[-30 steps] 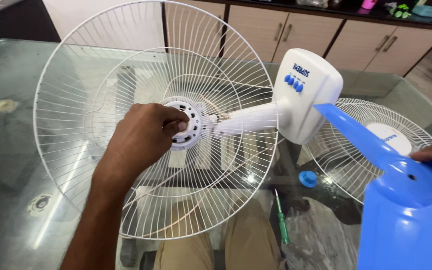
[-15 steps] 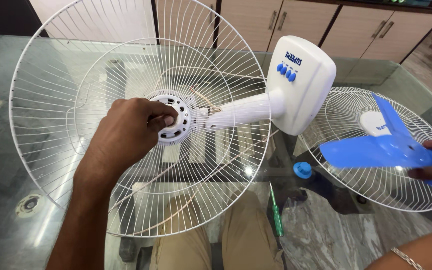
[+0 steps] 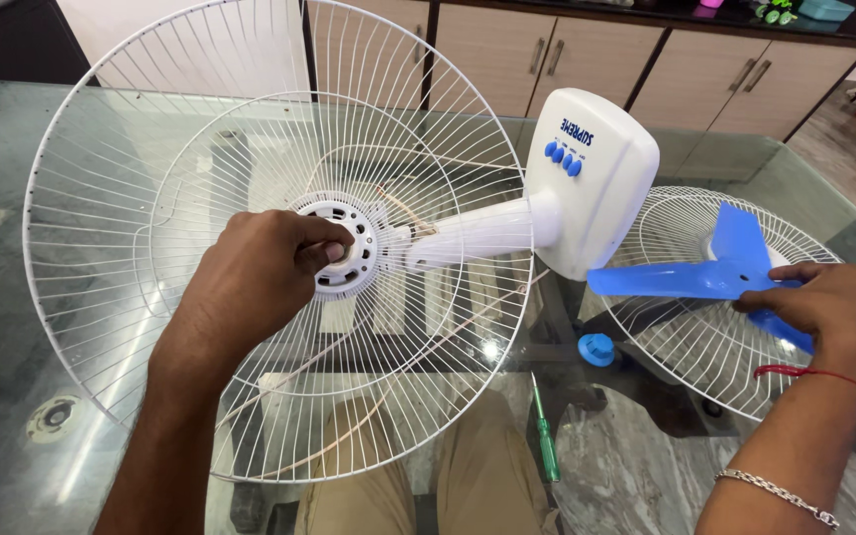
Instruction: The person disassembles a small table fan by removing the front grill, fan blades, and motor housing. They use a screwdriver to loosen screws on the motor casing and separate the components. The parts are placed on a glass table during the process.
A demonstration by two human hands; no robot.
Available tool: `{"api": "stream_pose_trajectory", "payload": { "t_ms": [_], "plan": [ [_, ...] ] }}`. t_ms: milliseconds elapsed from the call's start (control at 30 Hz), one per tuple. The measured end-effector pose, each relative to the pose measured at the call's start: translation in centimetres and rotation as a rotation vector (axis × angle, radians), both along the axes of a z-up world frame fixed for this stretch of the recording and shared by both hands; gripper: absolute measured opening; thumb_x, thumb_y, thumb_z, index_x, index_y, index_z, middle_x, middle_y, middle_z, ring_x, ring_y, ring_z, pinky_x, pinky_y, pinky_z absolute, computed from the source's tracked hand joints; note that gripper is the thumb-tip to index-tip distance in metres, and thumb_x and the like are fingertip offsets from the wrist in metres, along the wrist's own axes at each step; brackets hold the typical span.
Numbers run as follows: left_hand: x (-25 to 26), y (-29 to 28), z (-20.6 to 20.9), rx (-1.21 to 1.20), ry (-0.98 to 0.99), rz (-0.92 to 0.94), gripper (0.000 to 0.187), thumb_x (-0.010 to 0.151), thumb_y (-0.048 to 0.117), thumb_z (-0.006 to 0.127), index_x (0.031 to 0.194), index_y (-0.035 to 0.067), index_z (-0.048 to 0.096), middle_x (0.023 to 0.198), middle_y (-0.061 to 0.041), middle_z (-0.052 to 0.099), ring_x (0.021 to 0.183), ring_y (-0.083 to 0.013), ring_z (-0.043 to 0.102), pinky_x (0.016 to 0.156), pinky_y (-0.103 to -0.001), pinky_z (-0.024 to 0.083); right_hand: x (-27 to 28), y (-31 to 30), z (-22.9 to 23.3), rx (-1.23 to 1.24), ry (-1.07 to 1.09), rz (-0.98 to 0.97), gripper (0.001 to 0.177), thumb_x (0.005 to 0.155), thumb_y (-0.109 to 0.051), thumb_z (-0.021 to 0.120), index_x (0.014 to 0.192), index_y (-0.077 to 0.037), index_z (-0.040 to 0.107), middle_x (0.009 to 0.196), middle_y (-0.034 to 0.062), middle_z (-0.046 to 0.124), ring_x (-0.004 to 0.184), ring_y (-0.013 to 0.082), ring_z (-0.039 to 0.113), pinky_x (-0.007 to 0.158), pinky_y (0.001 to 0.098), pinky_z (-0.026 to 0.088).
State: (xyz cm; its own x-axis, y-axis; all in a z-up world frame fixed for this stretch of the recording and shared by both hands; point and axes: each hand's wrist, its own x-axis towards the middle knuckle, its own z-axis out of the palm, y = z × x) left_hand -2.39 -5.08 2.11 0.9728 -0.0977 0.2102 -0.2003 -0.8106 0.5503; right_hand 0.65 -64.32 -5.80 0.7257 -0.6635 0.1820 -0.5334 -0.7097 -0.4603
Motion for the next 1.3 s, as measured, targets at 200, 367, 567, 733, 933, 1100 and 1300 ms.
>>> {"api": "stream_pose_trajectory", "payload": {
  "t_ms": [200,367,567,733,933,1100,1300],
  "plan": [
    [0.1,0.1,-0.1,0.007,0.023,0.002,0.02,0.093,0.018,0.067,0.108,0.013,0.08,0.099,-0.008,0.081,0.071,-0.019,0.078,0.073,-0.04,0.062,1.1,-1.9,-2.1,-0.012,-0.134,-0.01,0.053,0.055,-0.016,0.099,0.106,-0.015,0.085,0.105,0.0169,0.078,0.091,0.0284,0.075,0.085,0.0436,0.059],
    [0.2,0.0,-0.3,0.009,0.03,0.0,0.021,0.093,0.018,0.067,0.109,0.013,0.079,0.1,-0.008,0.081,0.072,-0.0188,0.078,0.072,-0.039,0.063,1.9,-2.4,-2.9,-0.226,-0.095,-0.06,0.046,0.057,-0.02,0.1,0.101,-0.024,0.085,0.102,0.018,0.078,0.097,0.0355,0.071,0.1,0.0487,0.047],
    [0.2,0.1,-0.3,-0.005,0.014,-0.008,0.021,0.093,0.017,0.066,0.108,0.013,0.08,0.099,-0.007,0.081,0.072,-0.0178,0.077,0.071,-0.039,0.062,2.4,-4.5,-4.6,-0.222,-0.19,-0.032,0.049,0.061,-0.022,0.1,0.107,-0.027,0.086,0.103,0.0179,0.078,0.094,0.035,0.072,0.095,0.0458,0.054],
    [0.1,0.0,-0.2,-0.006,0.039,0.006,0.021,0.093,0.018,0.066,0.108,0.013,0.08,0.099,-0.006,0.081,0.071,-0.0179,0.077,0.071,-0.039,0.062,1.7,-4.2,-4.0,-0.108,-0.195,0.036,0.05,0.067,-0.012,0.096,0.114,-0.02,0.084,0.099,0.0229,0.077,0.085,0.0309,0.073,0.08,0.0447,0.059],
    [0.1,-0.1,-0.1,-0.026,0.045,0.006,0.021,0.093,0.019,0.066,0.108,0.013,0.08,0.099,-0.006,0.081,0.071,-0.0177,0.077,0.071,-0.039,0.062,1.7,-2.6,-1.0,0.041,-0.352,0.253,0.037,0.08,-0.005,0.088,0.116,-0.006,0.078,0.096,0.0198,0.077,0.081,0.0214,0.071,0.073,0.036,0.058],
    [0.1,0.0,-0.2,-0.044,0.038,-0.003,0.021,0.094,0.018,0.065,0.107,0.013,0.08,0.098,-0.007,0.081,0.073,-0.0181,0.078,0.073,-0.04,0.062,-0.2,3.1,3.7,0.061,-0.181,0.291,0.023,0.089,-0.013,0.084,0.105,0.003,0.083,0.094,0.0182,0.08,0.082,0.0241,0.073,0.079,0.0375,0.059],
    [-0.1,0.2,0.0,-0.06,-0.029,-0.024,0.019,0.091,0.016,0.068,0.105,0.013,0.081,0.096,-0.009,0.081,0.073,-0.0216,0.077,0.075,-0.04,0.06,-3.3,10.7,8.7,0.041,0.235,0.392,0.046,0.078,-0.033,0.092,0.111,-0.002,0.083,0.1,0.0152,0.085,0.098,0.0236,0.081,0.096,0.0379,0.06]
  ]
}}
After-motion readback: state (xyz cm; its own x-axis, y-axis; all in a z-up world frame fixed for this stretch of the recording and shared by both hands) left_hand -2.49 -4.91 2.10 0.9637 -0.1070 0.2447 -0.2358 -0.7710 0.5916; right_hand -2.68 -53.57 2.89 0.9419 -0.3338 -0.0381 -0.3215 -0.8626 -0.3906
